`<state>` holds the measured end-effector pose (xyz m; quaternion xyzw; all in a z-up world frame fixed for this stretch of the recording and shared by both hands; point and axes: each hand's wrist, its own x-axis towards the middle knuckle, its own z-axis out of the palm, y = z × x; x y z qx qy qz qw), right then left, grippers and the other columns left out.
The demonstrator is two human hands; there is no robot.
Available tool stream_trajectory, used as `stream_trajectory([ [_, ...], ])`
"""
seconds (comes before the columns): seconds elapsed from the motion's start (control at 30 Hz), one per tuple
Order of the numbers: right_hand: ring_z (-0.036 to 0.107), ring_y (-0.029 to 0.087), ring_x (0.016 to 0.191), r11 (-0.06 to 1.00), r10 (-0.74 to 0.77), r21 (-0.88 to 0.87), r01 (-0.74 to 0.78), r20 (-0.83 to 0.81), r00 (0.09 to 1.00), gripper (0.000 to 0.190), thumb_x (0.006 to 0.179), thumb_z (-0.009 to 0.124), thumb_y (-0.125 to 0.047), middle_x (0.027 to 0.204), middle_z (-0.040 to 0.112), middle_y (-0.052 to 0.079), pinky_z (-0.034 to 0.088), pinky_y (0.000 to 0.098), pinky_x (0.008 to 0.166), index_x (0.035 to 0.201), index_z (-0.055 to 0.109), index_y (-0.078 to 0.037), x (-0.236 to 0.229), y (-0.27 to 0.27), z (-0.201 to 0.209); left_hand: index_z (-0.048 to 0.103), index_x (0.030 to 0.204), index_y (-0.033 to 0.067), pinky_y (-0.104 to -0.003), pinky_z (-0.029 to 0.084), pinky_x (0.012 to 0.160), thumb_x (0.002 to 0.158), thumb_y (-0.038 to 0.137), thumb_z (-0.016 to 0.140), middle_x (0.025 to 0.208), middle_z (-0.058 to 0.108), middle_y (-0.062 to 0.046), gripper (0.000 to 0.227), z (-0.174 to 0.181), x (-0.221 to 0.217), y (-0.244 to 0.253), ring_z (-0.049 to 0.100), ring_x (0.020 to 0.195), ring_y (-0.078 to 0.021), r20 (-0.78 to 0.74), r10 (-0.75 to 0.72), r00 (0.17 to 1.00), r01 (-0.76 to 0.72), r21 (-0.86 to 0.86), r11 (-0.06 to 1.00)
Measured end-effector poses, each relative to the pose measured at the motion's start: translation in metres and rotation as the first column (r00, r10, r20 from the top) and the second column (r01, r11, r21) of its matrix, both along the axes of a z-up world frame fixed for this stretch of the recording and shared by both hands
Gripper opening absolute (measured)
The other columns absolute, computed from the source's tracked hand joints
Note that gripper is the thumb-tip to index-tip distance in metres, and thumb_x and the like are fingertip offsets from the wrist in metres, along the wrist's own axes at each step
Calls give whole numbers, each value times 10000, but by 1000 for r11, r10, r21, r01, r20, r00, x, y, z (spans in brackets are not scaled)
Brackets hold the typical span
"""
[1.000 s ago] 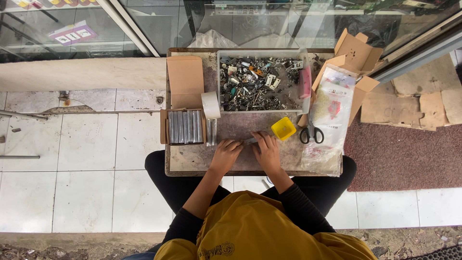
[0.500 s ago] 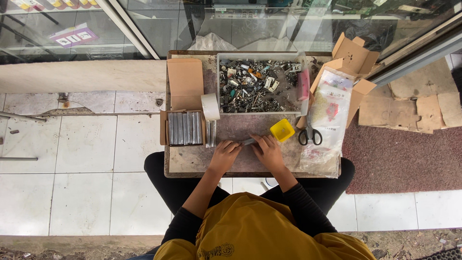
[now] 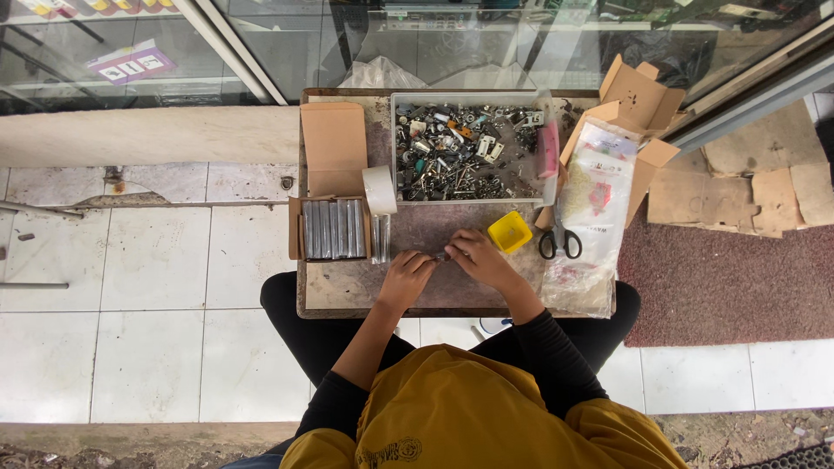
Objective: The person sits on the floor and sorts small metal keychains from a yellow container into clear plastic bags. They use scissors to cut the bags and tape to seal them, then place the packaged items into a cardboard box.
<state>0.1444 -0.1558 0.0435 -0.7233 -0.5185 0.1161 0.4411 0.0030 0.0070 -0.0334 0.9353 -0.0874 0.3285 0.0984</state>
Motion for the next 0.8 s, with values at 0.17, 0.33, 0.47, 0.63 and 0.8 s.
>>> stream_trajectory([
  [0.17, 638, 384, 859, 999, 24, -37, -25, -32, 999, 228, 1017, 594, -156, 884, 636, 161, 517, 479, 766, 876, 696, -9, 2, 1, 0, 650, 862, 100, -291, 532, 782, 897, 68, 746, 900, 615, -11, 107, 24, -2, -4, 633, 904, -127, -22, 35, 999, -35, -12, 999],
  [0.33, 628, 403, 967, 996, 28, -87, -32, -47, 999, 189, 843, 787, -214, 964, 642, 136, 512, 508, 858, 921, 693, -70, 10, -5, -30, 607, 863, 115, -289, 511, 780, 939, 119, 734, 930, 581, 3, 148, 27, -6, -2, 599, 898, -87, -74, 50, 996, -47, 41, 998],
  [0.47, 643, 386, 974, 995, 0, -97, -3, -27, 1000, 214, 791, 813, -211, 963, 653, 127, 517, 493, 881, 904, 682, -85, 13, -5, -50, 613, 884, 112, -279, 509, 791, 953, 116, 726, 951, 591, -5, 132, 33, -6, -3, 603, 902, -80, -112, 49, 992, -46, 34, 998],
  [0.63, 654, 340, 944, 995, -54, -82, 55, 15, 998, 183, 791, 820, -199, 929, 653, 81, 525, 457, 875, 893, 693, -117, 10, -4, -56, 626, 887, 114, -282, 515, 775, 950, 128, 736, 950, 602, -3, 127, 32, -5, -3, 610, 890, -86, -95, 44, 994, -39, 48, 998],
  [0.8, 646, 242, 850, 991, -117, -33, 130, 267, 957, 215, 824, 802, -265, 882, 604, 2, 553, 395, 797, 988, 684, -190, 2, -6, -58, 646, 979, 164, -252, 496, 783, 1023, 206, 633, 998, 640, 52, 63, 22, -3, 0, 601, 855, -29, -91, 109, 990, -94, 160, 983],
])
